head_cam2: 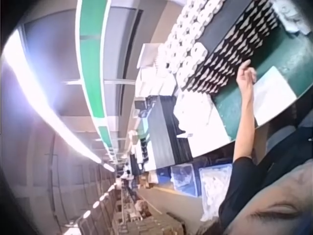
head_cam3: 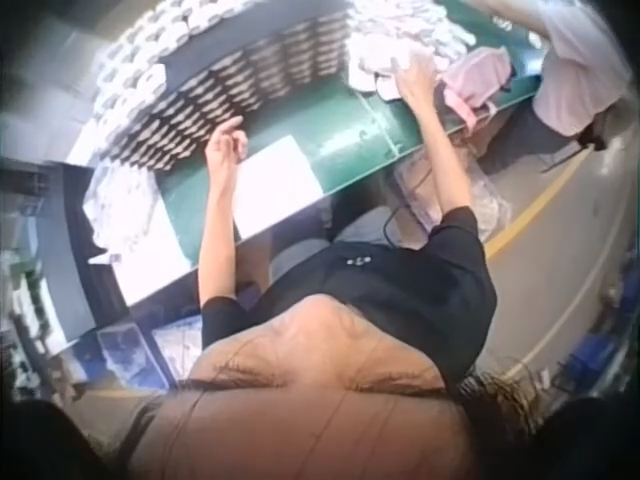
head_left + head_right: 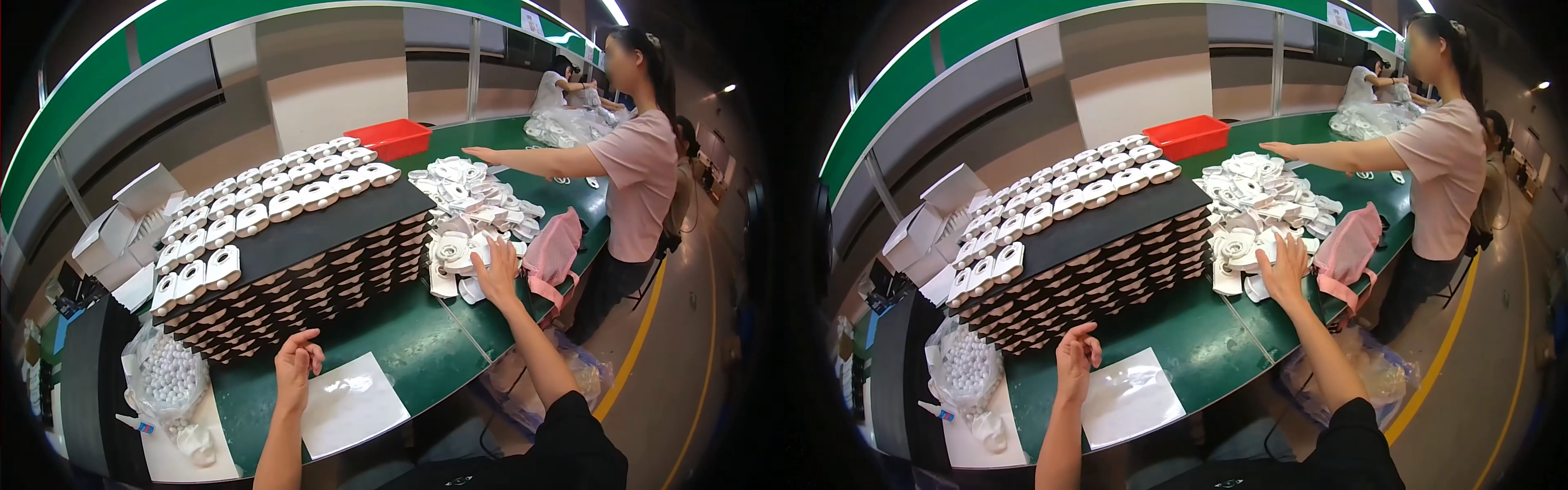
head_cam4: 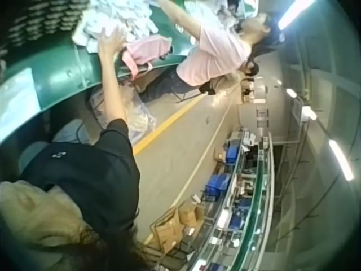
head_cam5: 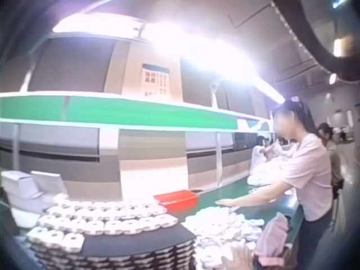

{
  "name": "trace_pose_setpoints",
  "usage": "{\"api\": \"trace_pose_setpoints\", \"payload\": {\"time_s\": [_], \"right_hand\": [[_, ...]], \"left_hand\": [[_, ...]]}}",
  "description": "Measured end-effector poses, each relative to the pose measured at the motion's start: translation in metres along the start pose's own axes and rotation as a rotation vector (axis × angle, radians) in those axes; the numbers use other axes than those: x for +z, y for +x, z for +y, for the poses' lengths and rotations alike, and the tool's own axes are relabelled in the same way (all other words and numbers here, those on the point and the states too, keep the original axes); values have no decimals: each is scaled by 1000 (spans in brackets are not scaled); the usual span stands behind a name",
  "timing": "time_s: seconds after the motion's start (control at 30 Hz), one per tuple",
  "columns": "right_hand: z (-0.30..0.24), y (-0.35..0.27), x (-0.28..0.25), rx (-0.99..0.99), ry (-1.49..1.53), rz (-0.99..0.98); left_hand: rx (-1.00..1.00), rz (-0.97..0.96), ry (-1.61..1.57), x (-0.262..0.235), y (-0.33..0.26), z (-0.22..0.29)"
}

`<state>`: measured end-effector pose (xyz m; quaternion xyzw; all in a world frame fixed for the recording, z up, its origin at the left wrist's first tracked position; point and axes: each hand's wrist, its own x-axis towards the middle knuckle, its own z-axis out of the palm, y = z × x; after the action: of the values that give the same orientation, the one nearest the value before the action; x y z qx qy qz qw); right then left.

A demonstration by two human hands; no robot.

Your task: Assembling small white plastic components and inserts for light fixtures on a factory assembly line.

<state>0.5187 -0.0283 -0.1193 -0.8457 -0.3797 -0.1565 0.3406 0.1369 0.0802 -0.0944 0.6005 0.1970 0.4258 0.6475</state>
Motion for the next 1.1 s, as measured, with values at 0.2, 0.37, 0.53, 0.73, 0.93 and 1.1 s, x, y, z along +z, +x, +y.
{"api": "trace_pose_setpoints", "payload": {"time_s": [0.2, 0.37, 0.53, 0.73, 0.93, 1.1], "right_hand": [[-65, -12, -28, -414, 154, 144], [-83, -42, -23, -505, 99, -25], [-76, -58, -32, -501, 127, -35], [-77, -91, -60, -541, 257, -225], [-78, -83, -74, -476, 327, -367], [-81, -80, -68, -355, 199, -282]], "left_hand": [[13, 107, 32, -8, 0, 4], [340, 478, 271, -18, 5, 31], [493, 837, 342, -67, -9, 76], [494, 962, 897, -211, -34, 89], [120, 711, 1741, -276, -44, 72], [-56, 501, 1836, -235, -29, 71]]}}
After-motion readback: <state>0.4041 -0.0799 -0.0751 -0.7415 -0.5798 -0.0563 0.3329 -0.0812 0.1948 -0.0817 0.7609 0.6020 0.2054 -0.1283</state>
